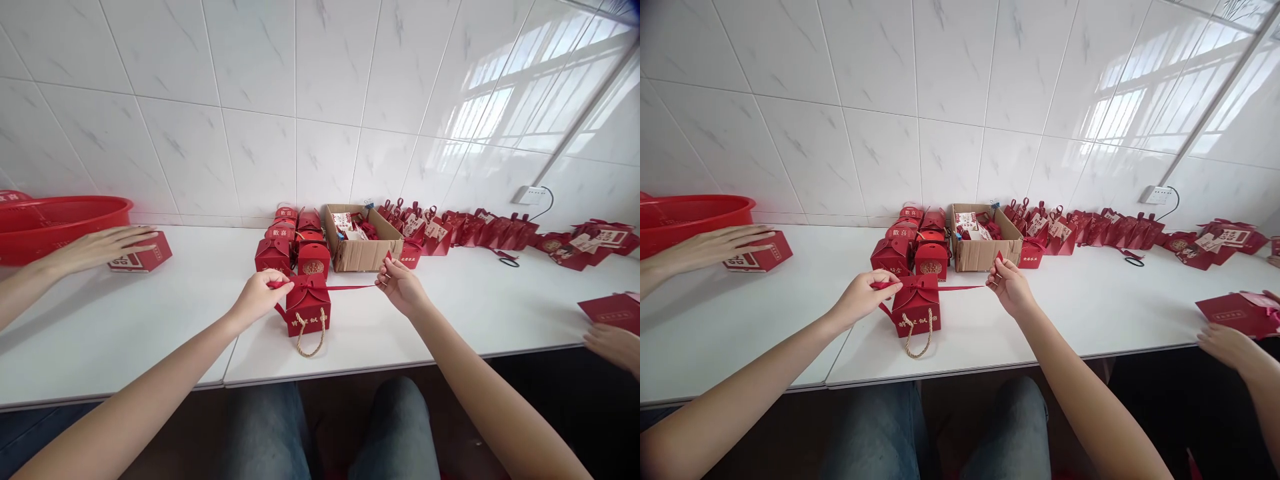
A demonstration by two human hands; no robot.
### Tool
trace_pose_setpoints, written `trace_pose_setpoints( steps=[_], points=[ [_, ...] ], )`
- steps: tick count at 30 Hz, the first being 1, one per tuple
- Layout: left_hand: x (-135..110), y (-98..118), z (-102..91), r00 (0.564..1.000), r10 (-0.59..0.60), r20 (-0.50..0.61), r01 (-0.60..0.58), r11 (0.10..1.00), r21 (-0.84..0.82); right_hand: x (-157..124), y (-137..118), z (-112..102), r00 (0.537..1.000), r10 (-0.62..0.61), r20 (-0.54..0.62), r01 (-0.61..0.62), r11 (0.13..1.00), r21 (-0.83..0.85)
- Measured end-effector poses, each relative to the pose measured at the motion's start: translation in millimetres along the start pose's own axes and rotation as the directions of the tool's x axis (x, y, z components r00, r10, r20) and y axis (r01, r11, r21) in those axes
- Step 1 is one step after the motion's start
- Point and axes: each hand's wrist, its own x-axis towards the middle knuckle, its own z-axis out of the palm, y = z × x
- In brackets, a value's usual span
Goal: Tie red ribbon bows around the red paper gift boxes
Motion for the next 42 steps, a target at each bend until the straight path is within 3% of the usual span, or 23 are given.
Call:
trace_pose_setpoints(
  steps=[5, 12, 24, 28, 31, 34, 37, 42],
  points=[
    [-2, -6, -0.3, 0.998, -0.06, 0.018, 0.06, 0.998, 0.013, 1, 5, 3, 1.0, 0.004, 0.005, -0.004, 1.0, -0.002],
    [-3, -10, 2.2, 0.998, 0.031, -0.059, -0.025, 0.995, 0.101, 3, 12, 5, 1.0, 0.022, 0.023, -0.022, 1.0, 0.006],
    [-3, -10, 3.0, 0.996, 0.091, 0.003, -0.09, 0.985, 0.149, 7, 12, -9, 0.997, -0.059, -0.042, 0.06, 0.997, 0.038],
    [-1, -9, 3.0, 0.998, 0.056, 0.011, -0.057, 0.994, 0.089, 5, 12, -15, 0.995, -0.08, -0.06, 0.082, 0.996, 0.036],
    [5, -8, -0.8, 0.999, -0.03, 0.045, 0.03, 0.999, -0.01, 3, 11, -18, 0.993, -0.08, -0.086, 0.084, 0.996, 0.042],
    [14, -4, -17.1, 0.976, -0.144, 0.164, 0.165, 0.978, -0.126, 2, 5, -14, 0.99, -0.082, -0.119, 0.09, 0.994, 0.068],
    [27, 8, -47.0, 0.912, -0.233, 0.339, 0.302, 0.938, -0.168, 3, -10, -4, 0.984, -0.124, -0.126, 0.133, 0.989, 0.064],
    [49, 38, -97.5, 0.86, -0.226, 0.457, 0.307, 0.945, -0.112, 9, -40, 25, 0.965, -0.243, -0.1, 0.24, 0.97, -0.035]
  ],
)
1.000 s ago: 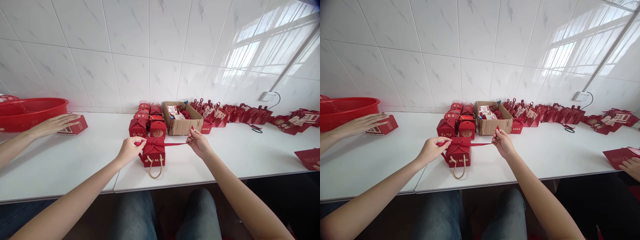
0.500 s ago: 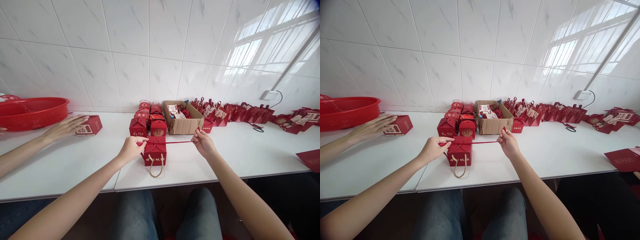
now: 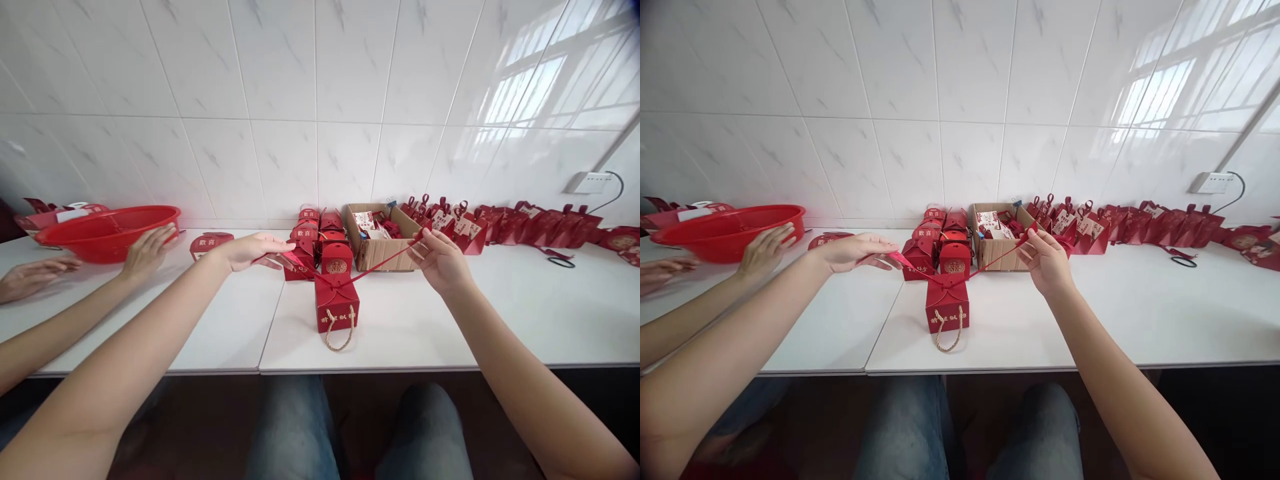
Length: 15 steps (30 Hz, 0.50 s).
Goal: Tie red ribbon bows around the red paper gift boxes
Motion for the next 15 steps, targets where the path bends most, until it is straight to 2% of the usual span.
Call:
trace_pose_setpoints(
  steps=[3, 5, 8, 10, 15],
  points=[
    [1, 24, -10.7, 0.997, 0.062, 0.036, -0.062, 0.998, 0.018, 5, -13, 25, 0.996, -0.071, 0.063, 0.077, 0.992, -0.103],
    [6, 37, -7.6, 0.993, 0.103, 0.058, -0.101, 0.994, -0.04, 6, -19, 43, 0.985, -0.111, 0.135, 0.136, 0.972, -0.191],
    [19, 48, 10.2, 0.99, 0.136, 0.048, -0.119, 0.958, -0.259, 8, -21, 73, 0.965, -0.121, 0.231, 0.185, 0.941, -0.282],
    [28, 49, 26.4, 0.987, 0.159, 0.004, -0.145, 0.909, -0.39, 9, -19, 90, 0.958, -0.109, 0.265, 0.189, 0.936, -0.297],
    [33, 39, 57.8, 0.951, 0.291, -0.107, -0.306, 0.816, -0.491, 11, -14, 116, 0.949, -0.088, 0.303, 0.19, 0.926, -0.325]
  ],
)
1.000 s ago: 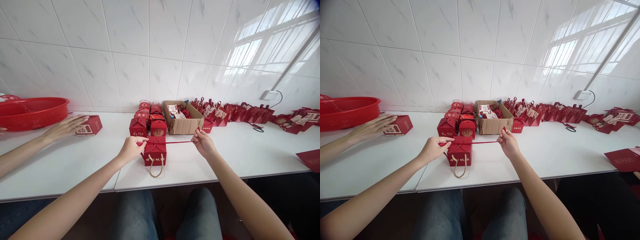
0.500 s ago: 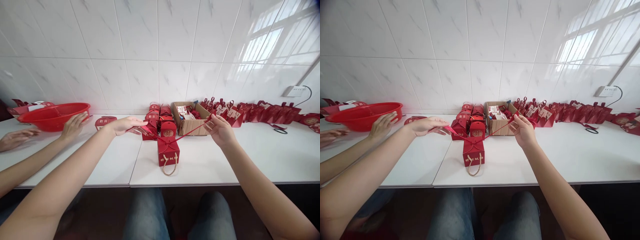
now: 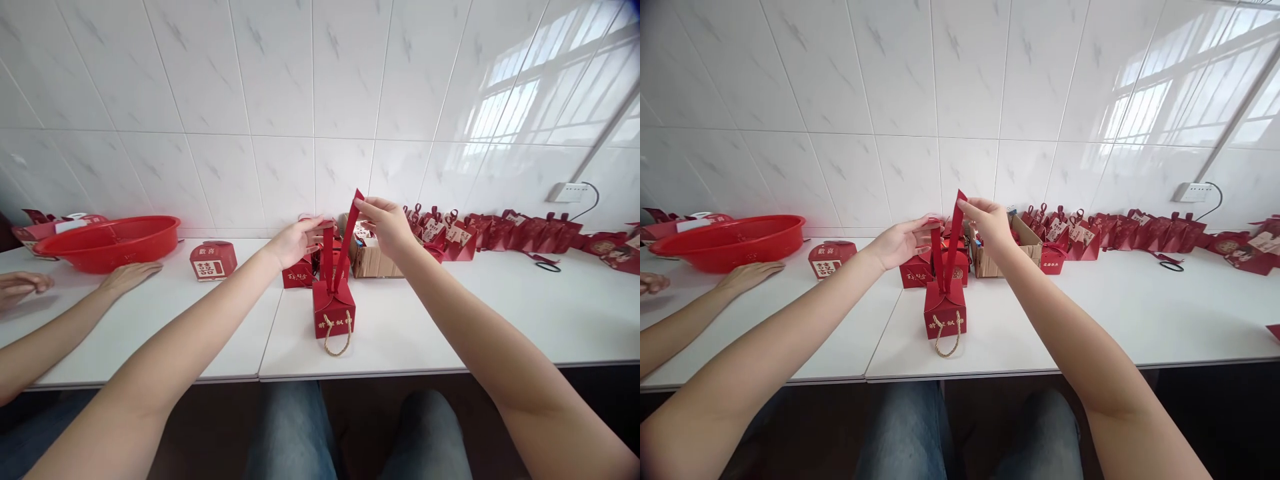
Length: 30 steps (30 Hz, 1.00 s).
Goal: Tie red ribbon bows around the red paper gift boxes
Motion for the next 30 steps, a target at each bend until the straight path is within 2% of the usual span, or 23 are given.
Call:
trace_pose_setpoints(
  steps=[7, 12, 18, 22, 24, 26, 28, 30],
  points=[
    [-10, -10, 4.0, 0.992, 0.072, 0.1, -0.073, 0.997, 0.006, 4, -1, 3, 1.0, 0.001, 0.005, -0.001, 0.999, -0.035],
    [-12, -14, 4.0, 0.972, 0.184, 0.149, -0.191, 0.981, 0.037, 10, 1, 4, 0.999, 0.026, -0.022, -0.027, 1.0, -0.006],
    [-12, -19, 1.8, 0.974, 0.187, 0.129, -0.191, 0.981, 0.017, 11, -3, 9, 0.998, 0.053, 0.015, -0.054, 0.996, 0.074],
    [-14, -22, -13.5, 0.98, 0.196, 0.042, -0.193, 0.979, -0.07, 5, 1, -11, 0.994, 0.111, 0.013, -0.112, 0.979, 0.171],
    [-17, -28, -25.5, 0.983, 0.181, -0.038, -0.18, 0.983, 0.04, 1, 8, -31, 0.991, 0.137, 0.004, -0.136, 0.979, 0.154],
    [-22, -38, -35.8, 0.986, 0.148, -0.077, -0.119, 0.947, 0.298, -6, 18, -51, 0.984, 0.177, 0.018, -0.178, 0.978, 0.105],
    [-28, -52, -41.4, 0.993, 0.114, -0.016, -0.083, 0.803, 0.59, -14, 28, -67, 0.97, 0.237, 0.062, -0.238, 0.971, 0.007],
    [-34, -66, -41.6, 0.994, 0.05, 0.093, -0.103, 0.645, 0.758, -23, 37, -74, 0.956, 0.274, 0.102, -0.258, 0.955, -0.147]
  ],
)
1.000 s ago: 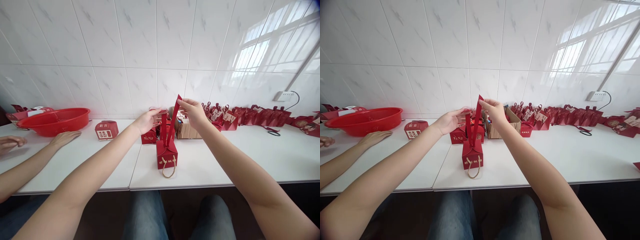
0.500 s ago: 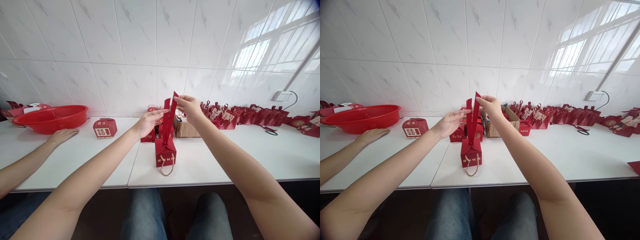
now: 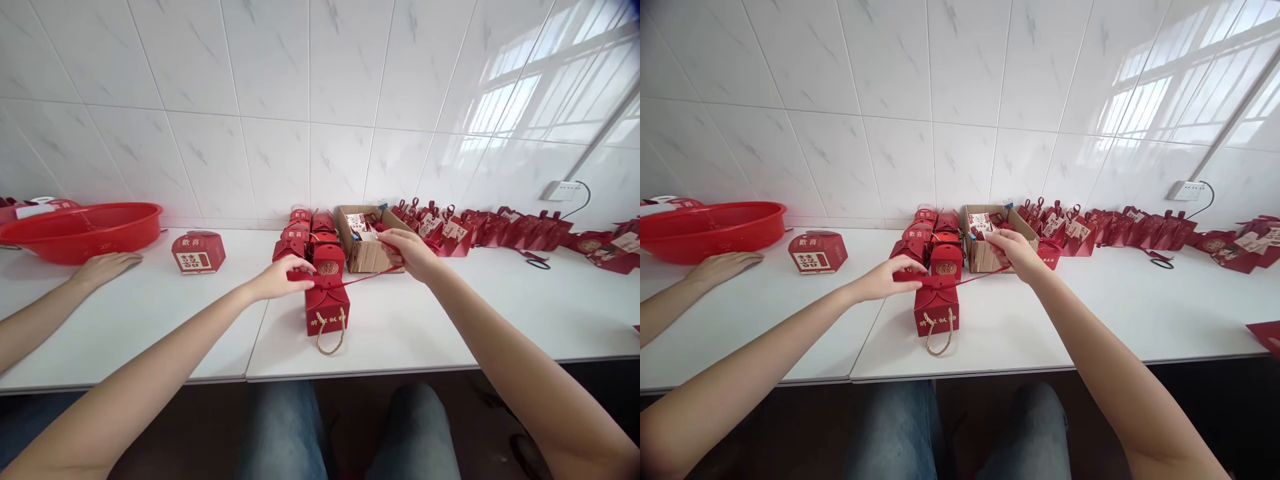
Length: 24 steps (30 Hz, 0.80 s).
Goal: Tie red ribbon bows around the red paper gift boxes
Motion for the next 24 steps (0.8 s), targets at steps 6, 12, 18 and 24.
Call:
trace_pose_setpoints(
  steps=[6, 12, 18, 24],
  points=[
    [0, -10, 32.2, 0.995, 0.037, 0.092, -0.043, 0.997, 0.062, -10, 20, 14, 0.97, -0.107, 0.22, 0.216, 0.795, -0.567],
    [22, 5, 31.3, 0.984, -0.021, 0.175, 0.001, 0.994, 0.112, 3, 24, 20, 0.913, -0.088, 0.398, 0.345, 0.688, -0.638],
    [47, 29, 17.5, 0.974, -0.031, 0.223, -0.037, 0.956, 0.292, 22, 8, 34, 0.842, 0.203, 0.499, 0.309, 0.576, -0.757],
    [65, 29, 18.5, 0.908, -0.151, 0.391, -0.021, 0.915, 0.403, 37, 9, 49, 0.792, 0.248, 0.557, 0.359, 0.548, -0.755]
  ],
)
